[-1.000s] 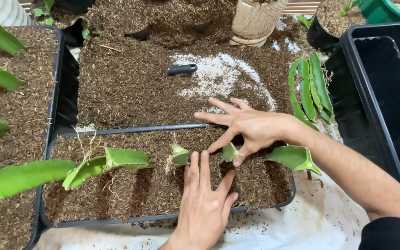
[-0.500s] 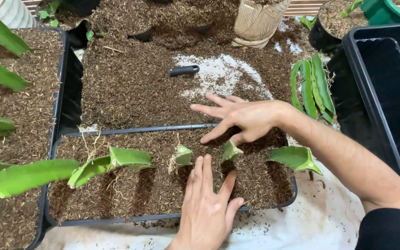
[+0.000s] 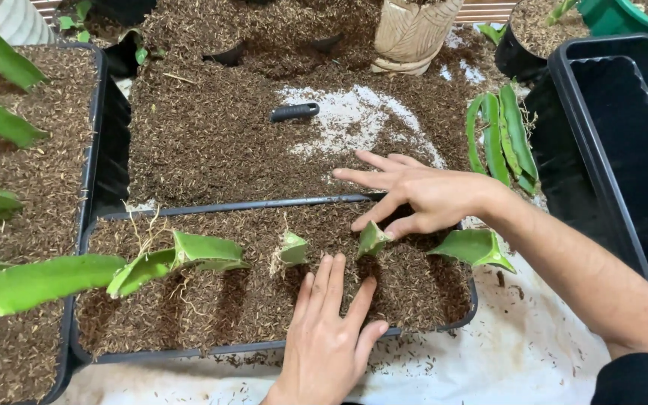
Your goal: The person plants several green plant cuttings into a black rectangular tray filled with soil. They use their hands to position the cuttings and a small trowel to add and pat down soil around the base of each plant.
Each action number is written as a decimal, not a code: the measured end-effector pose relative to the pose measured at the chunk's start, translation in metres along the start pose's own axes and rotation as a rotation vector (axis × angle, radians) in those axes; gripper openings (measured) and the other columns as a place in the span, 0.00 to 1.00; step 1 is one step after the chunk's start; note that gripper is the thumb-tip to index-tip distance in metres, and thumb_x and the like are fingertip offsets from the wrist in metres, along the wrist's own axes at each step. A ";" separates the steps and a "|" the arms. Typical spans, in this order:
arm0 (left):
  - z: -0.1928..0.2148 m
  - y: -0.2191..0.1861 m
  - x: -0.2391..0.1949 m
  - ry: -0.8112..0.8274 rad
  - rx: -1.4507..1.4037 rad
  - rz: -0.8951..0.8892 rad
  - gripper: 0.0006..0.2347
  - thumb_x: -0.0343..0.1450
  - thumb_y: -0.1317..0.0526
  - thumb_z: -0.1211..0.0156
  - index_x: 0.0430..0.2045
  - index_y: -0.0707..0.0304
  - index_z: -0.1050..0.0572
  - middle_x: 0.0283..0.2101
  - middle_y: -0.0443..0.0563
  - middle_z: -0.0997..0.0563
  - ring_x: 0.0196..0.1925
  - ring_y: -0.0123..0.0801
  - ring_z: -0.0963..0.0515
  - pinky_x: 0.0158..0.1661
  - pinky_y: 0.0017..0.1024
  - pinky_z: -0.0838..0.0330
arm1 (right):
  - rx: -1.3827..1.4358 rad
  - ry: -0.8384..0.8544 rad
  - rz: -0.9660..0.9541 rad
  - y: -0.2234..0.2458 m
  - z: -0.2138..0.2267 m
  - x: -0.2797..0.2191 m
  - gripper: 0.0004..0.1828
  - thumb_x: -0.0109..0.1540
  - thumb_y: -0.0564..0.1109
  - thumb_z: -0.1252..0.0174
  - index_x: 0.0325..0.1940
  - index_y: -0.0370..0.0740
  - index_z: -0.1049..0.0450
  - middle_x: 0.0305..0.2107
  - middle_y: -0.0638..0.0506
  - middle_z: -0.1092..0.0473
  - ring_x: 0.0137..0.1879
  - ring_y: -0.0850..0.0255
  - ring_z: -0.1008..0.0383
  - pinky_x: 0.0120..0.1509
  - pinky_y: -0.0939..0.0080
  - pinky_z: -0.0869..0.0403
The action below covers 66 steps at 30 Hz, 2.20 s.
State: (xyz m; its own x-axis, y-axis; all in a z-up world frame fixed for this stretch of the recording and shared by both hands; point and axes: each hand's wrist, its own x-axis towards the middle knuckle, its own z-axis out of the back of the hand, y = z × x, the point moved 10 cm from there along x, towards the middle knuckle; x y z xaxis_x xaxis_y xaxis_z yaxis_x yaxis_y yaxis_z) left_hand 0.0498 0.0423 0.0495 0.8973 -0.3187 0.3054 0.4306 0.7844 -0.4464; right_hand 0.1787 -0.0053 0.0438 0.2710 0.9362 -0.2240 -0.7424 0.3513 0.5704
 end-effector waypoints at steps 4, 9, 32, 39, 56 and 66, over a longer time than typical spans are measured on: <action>-0.013 0.001 0.002 0.028 0.027 0.005 0.23 0.66 0.48 0.47 0.48 0.66 0.33 0.58 0.70 0.38 0.62 0.53 0.42 0.58 0.48 0.50 | -0.084 0.023 -0.095 -0.020 -0.015 -0.002 0.19 0.55 0.57 0.49 0.50 0.59 0.27 0.66 0.55 0.67 0.71 0.44 0.77 0.64 0.27 0.66; -0.013 -0.002 -0.002 0.007 0.052 -0.026 0.25 0.66 0.45 0.49 0.49 0.69 0.34 0.58 0.70 0.39 0.63 0.54 0.43 0.59 0.47 0.51 | -0.201 -0.093 -0.033 -0.012 -0.010 -0.009 0.20 0.56 0.61 0.54 0.48 0.63 0.27 0.66 0.55 0.63 0.70 0.44 0.71 0.64 0.29 0.61; -0.035 -0.046 0.044 0.067 -0.152 -0.252 0.14 0.66 0.63 0.45 0.42 0.72 0.30 0.54 0.79 0.36 0.57 0.64 0.36 0.52 0.50 0.38 | 0.405 -0.360 -0.151 -0.045 -0.017 -0.087 0.15 0.50 0.40 0.39 0.40 0.52 0.23 0.67 0.51 0.61 0.74 0.51 0.75 0.70 0.35 0.67; -0.053 -0.041 0.051 0.103 -0.075 -0.203 0.16 0.67 0.56 0.46 0.42 0.70 0.29 0.53 0.76 0.34 0.57 0.60 0.35 0.56 0.49 0.44 | 0.206 -0.499 -0.180 -0.047 -0.024 -0.097 0.14 0.52 0.53 0.42 0.41 0.55 0.24 0.66 0.49 0.60 0.73 0.47 0.68 0.71 0.36 0.62; -0.056 -0.045 0.044 0.110 -0.068 -0.246 0.17 0.69 0.59 0.51 0.46 0.76 0.33 0.54 0.74 0.34 0.59 0.57 0.37 0.59 0.45 0.47 | 0.174 -0.837 -0.402 -0.017 -0.028 -0.137 0.12 0.50 0.48 0.39 0.37 0.46 0.23 0.63 0.46 0.50 0.70 0.47 0.55 0.70 0.43 0.55; -0.048 -0.044 0.039 0.045 -0.081 -0.168 0.20 0.67 0.55 0.48 0.47 0.74 0.32 0.55 0.74 0.35 0.60 0.57 0.39 0.59 0.45 0.48 | 0.305 -0.614 -0.356 -0.054 -0.007 -0.080 0.11 0.54 0.47 0.42 0.40 0.50 0.23 0.64 0.48 0.50 0.72 0.45 0.64 0.68 0.34 0.60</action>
State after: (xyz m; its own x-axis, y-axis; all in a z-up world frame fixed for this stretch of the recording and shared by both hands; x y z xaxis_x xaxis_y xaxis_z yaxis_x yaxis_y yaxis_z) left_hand 0.0706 -0.0302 0.0407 0.8148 -0.4665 0.3442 0.5795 0.6732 -0.4593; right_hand 0.1925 -0.0989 0.0253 0.8194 0.5732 -0.0070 -0.3689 0.5366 0.7589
